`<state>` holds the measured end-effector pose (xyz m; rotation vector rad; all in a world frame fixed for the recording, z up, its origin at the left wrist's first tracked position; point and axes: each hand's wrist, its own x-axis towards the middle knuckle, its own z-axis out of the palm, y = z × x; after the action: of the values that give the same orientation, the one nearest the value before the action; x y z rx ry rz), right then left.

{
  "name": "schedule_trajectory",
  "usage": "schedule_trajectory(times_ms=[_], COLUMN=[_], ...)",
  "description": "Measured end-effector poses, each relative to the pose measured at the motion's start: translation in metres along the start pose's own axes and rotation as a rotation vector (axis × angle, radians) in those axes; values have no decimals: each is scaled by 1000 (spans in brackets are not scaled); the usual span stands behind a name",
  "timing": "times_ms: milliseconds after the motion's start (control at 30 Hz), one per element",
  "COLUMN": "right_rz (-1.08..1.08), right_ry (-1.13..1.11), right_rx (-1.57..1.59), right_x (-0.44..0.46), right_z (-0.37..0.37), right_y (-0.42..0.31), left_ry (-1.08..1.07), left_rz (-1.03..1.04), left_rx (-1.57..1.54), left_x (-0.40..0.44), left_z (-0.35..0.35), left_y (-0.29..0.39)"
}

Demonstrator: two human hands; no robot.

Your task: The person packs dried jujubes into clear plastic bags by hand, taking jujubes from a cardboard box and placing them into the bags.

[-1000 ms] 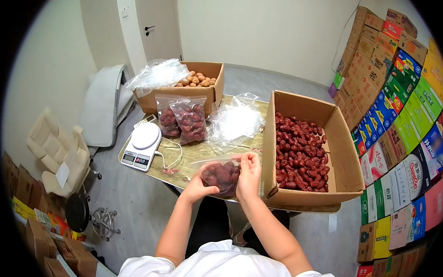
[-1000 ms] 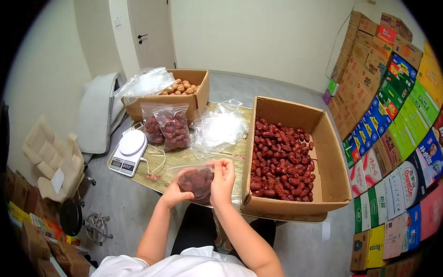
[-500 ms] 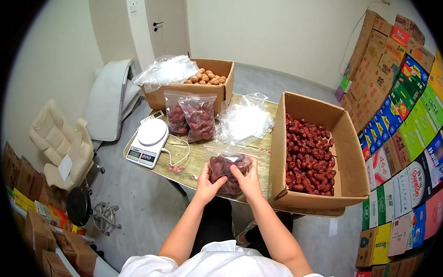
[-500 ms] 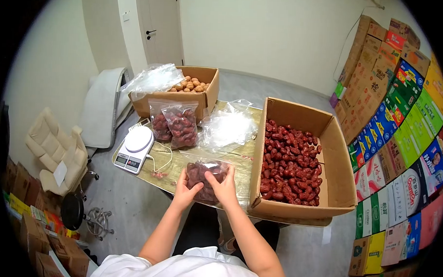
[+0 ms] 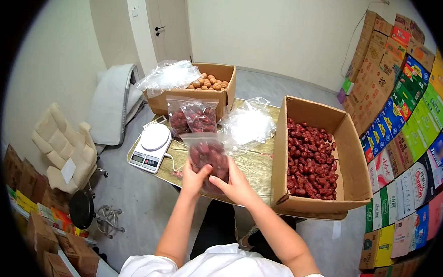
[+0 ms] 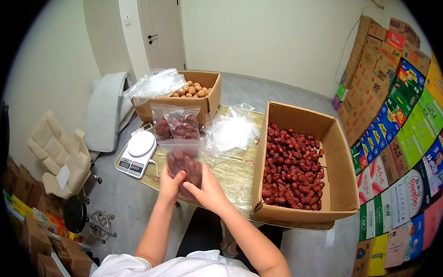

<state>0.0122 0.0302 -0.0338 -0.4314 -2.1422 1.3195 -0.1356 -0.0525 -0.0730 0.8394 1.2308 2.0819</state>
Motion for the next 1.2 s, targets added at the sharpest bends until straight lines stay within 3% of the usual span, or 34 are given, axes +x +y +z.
schedule_trajectory(times_ms=[33,100,233,367,500,567,600,633,700,767,833,900,967,1033,1200], right_rz=[-5,-192,-210,-121,-162,-143,-136,-133,-160,-178,-238,-244,-238,-240,-199], right_ry=[3,85,63,-49,18,110,127,128,82,56,68,80,84,102,148], right_rx=[4,-312,-590,-492,-565,-527,-520,-518,-554,-572,-655,-666,-657,-650,-621], right_x=[4,11,24,47,52,46,43,42,40,39,38,37,36,35,34], right_z=[-9,-29,-106,-164,-204,-211,-210,-210,-209,-205,-202,-203,-205,-208,-211], right_y=[-17,-47,-99,-69,-4,13,13,13,12,4,2,0,-1,3,8], left_ry=[18,62,112,108,91,59,110,107,411,505,481,317,27,-115,-409], left_rz=[1,119,252,280,217,147,165,163,420,494,617,731,542,393,564], left_rx=[-49,-36,181,345,305,476,797,799,1323,1434,1441,1346,1304,1304,1445], left_x=[9,28,82,116,139,143,141,137,132,123,107,100,93,88,94], left_z=[-7,-14,-65,-97,-129,-141,-140,-136,-122,-101,-59,-27,6,35,90], left_y=[7,27,35,33,0,-14,-10,-9,-11,-8,2,-7,-20,-45,-88])
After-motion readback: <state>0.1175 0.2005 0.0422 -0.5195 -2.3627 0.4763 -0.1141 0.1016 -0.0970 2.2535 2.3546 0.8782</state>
